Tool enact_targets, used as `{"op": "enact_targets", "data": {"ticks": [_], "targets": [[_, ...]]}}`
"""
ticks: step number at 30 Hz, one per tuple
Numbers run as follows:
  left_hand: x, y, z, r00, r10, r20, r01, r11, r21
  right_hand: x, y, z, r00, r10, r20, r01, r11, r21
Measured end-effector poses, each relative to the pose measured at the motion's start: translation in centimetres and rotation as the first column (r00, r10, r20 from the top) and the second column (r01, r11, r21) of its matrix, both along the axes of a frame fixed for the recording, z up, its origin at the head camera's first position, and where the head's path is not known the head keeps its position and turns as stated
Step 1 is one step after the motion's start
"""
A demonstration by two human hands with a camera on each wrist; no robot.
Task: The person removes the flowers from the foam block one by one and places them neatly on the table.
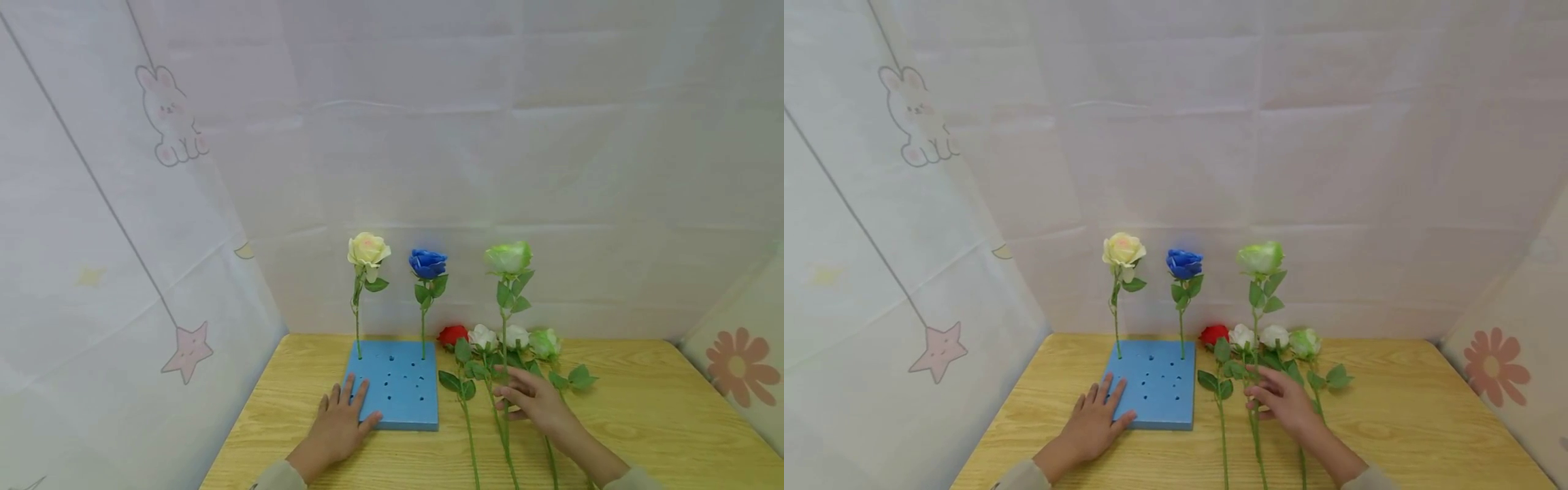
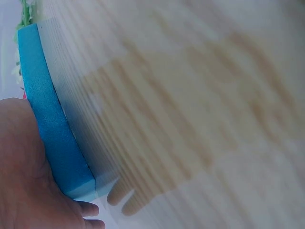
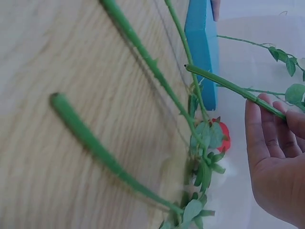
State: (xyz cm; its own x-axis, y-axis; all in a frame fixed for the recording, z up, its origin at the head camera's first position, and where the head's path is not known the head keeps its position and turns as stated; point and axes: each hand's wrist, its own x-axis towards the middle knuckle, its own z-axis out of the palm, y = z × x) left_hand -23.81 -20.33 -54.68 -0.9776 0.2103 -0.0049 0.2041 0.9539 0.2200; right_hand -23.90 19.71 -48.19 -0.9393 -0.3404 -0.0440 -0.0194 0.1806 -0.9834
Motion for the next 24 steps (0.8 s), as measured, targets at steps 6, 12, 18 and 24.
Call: {"op": "enact_targets", "data": {"ticks": [6, 12, 18, 24], "targets": [[0.0, -0.1, -0.1, 1.0, 0.001, 0.001, -0.001, 1.0, 0.0, 0.8, 1.8, -0.6, 0.999, 0.018, 0.03, -0.019, 0.999, 0.032], [-0.1, -0.1, -0.2, 1.0, 0.0, 0.006, 0.0, 1.0, 0.0, 1.3, 3.5, -1.1, 0.999, -0.025, 0.048, 0.022, 0.998, 0.063], [-0.1, -0.1, -0.2, 1.0, 0.0, 0.011, 0.0, 1.0, -0.002, 1.8, 5.3, -1.4, 0.996, -0.028, 0.083, 0.021, 0.996, 0.084], [-0.1, -0.1, 0.0, 1.0, -0.004, 0.015, 0.004, 1.0, 0.005, 2.1, 7.2, -1.3, 0.994, -0.028, 0.11, 0.016, 0.994, 0.108]]}}
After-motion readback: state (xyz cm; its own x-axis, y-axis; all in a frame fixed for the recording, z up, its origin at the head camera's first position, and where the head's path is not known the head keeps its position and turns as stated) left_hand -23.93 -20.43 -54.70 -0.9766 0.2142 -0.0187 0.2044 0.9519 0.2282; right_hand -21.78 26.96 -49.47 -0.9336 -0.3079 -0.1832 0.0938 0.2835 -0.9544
